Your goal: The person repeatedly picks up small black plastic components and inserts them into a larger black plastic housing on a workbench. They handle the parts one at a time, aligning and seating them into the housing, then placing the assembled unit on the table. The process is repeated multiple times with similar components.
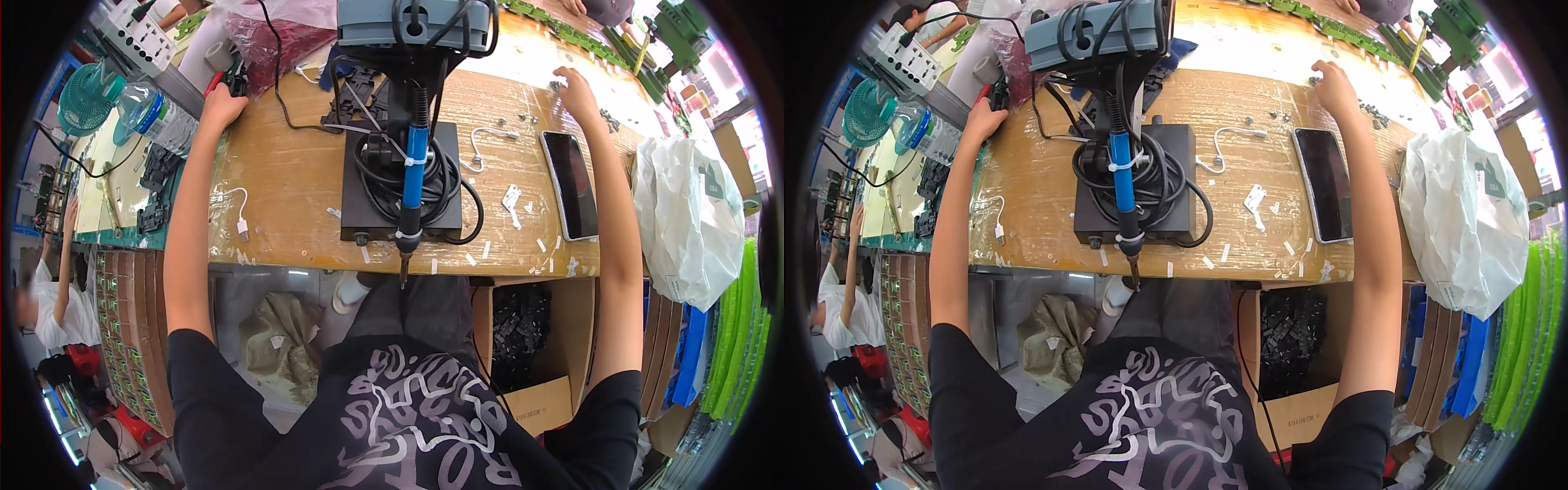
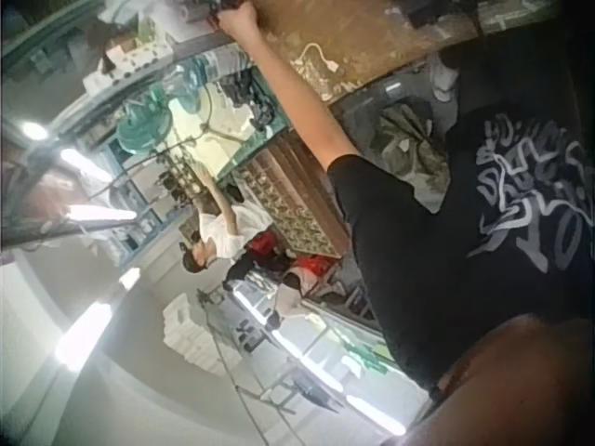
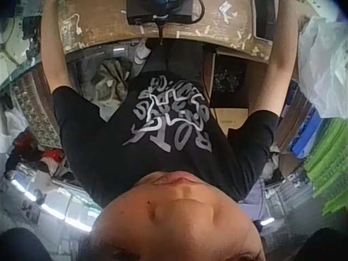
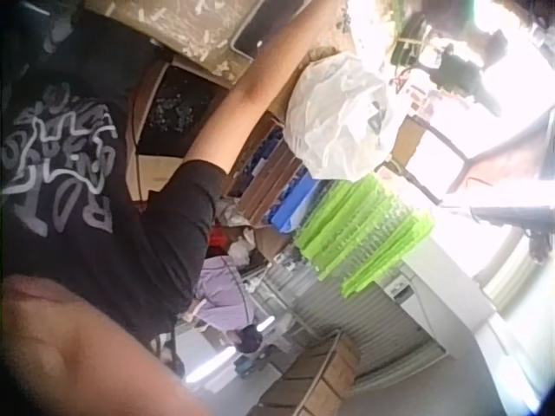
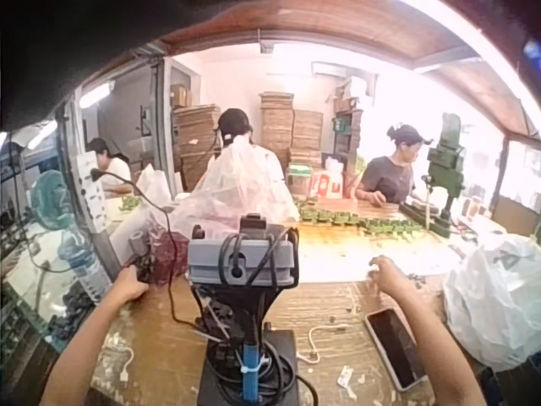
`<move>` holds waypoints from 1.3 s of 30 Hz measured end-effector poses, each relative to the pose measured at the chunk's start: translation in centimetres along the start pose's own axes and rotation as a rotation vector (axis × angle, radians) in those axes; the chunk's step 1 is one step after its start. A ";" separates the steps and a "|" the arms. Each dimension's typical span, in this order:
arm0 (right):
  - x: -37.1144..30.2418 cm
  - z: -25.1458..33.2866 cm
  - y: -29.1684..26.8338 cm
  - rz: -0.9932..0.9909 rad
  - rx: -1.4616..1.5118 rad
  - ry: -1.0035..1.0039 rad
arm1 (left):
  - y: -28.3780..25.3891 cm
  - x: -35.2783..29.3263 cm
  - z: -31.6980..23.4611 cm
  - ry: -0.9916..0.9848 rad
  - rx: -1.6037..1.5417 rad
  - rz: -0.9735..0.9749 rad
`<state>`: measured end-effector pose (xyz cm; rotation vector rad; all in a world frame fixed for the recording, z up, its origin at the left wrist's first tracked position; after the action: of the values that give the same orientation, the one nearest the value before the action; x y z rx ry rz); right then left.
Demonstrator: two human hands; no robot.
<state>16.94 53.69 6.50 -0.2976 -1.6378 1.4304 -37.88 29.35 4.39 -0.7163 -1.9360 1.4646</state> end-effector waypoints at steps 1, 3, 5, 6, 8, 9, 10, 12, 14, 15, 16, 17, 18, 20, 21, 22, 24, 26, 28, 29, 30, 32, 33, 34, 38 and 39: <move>0.5 0.5 0.2 0.014 -0.072 -0.041 | -0.4 -0.9 -0.1 0.019 -0.028 -0.013; 1.0 -0.5 1.4 0.177 -0.099 0.032 | -0.9 -2.6 -0.9 0.022 -0.056 0.040; 0.5 -0.4 2.0 0.251 -0.146 0.063 | -1.3 -5.2 -1.7 0.021 -0.099 0.089; 0.4 0.4 1.6 0.228 -0.178 0.053 | -2.1 -6.6 -2.1 0.018 -0.129 0.097; 0.1 1.7 0.5 0.196 -0.202 0.070 | -2.4 -8.3 -1.7 0.043 -0.178 0.088; 0.0 2.1 0.4 0.184 -0.231 0.066 | -1.9 -9.4 -1.6 0.073 -0.203 0.125; -0.1 2.4 0.2 0.172 -0.259 0.063 | -2.0 -10.6 -1.8 0.124 -0.201 0.110; -0.6 2.5 -0.4 0.152 -0.284 0.076 | -1.9 -12.7 -2.6 0.191 -0.229 0.071; -1.2 2.4 -0.8 0.132 -0.258 0.103 | -2.2 -14.2 -3.1 0.213 -0.274 0.016; -1.3 2.3 -1.1 0.122 -0.236 0.113 | -2.4 -14.6 -3.3 0.237 -0.304 -0.021; -1.4 1.9 -1.5 0.111 -0.213 0.123 | -2.5 -15.0 -3.3 0.261 -0.334 -0.059; -1.6 1.7 -1.9 0.102 -0.192 0.136 | -2.8 -15.3 -3.5 0.288 -0.365 -0.093; -1.8 1.8 -2.0 0.103 -0.186 0.132 | -3.4 -15.8 -3.6 0.299 -0.377 -0.143; -2.2 2.3 -2.1 0.100 -0.175 0.125 | -5.3 -17.4 -3.7 0.323 -0.402 -0.245; -2.6 2.1 -2.3 0.087 -0.149 0.142 | -5.7 -18.0 -3.4 0.199 -0.531 -0.214; -3.1 1.9 -2.6 0.073 -0.123 0.158 | -6.5 -19.1 -3.3 0.073 -0.656 -0.180; -4.0 2.3 -3.7 0.041 -0.094 0.198 | -6.4 -20.8 -3.2 0.012 -1.015 -0.044; -5.3 1.2 -4.8 0.007 -0.027 0.261 | -7.0 -23.5 -4.0 -0.053 -1.272 0.031; -6.1 1.0 -5.9 -0.096 0.154 0.267 | -7.2 -26.3 -4.5 -0.096 -1.459 0.119; -6.6 1.4 -7.0 -0.179 0.289 0.243 | -7.0 -27.5 -4.5 -0.101 -1.529 0.174; -7.5 2.0 -7.7 -0.258 0.438 0.220 | -6.9 -28.7 -4.6 -0.112 -1.585 0.226; -9.4 8.9 -9.6 -0.356 0.793 0.258 | -6.5 -31.7 -4.2 -0.171 -1.625 0.319; -11.0 10.9 -10.9 -0.433 0.865 0.285 | -6.3 -32.8 -4.6 -0.162 -1.668 0.378; -13.1 13.7 -14.1 -0.515 0.862 0.314 | -5.2 -33.7 -5.5 -0.153 -1.717 0.450; -18.9 20.1 -14.7 -0.577 1.017 0.303 | -3.8 -37.0 -8.4 -0.223 -1.739 0.545; -20.0 21.7 -13.9 -0.556 1.090 0.287 | -3.4 -37.8 -8.4 -0.249 -1.735 0.544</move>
<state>16.94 21.43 11.40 0.5172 -0.4767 1.5169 -6.40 6.49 4.13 -1.8580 -3.0587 -0.4165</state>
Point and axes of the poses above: each hand's wrist, its own x-axis towards the middle knuckle, its own y-axis out of the palm, z = x × y, the point moved 9 cm from there along x, towards the middle knuckle, and after that the axes turned 7 degrees about -y, right-handed, at the moved point
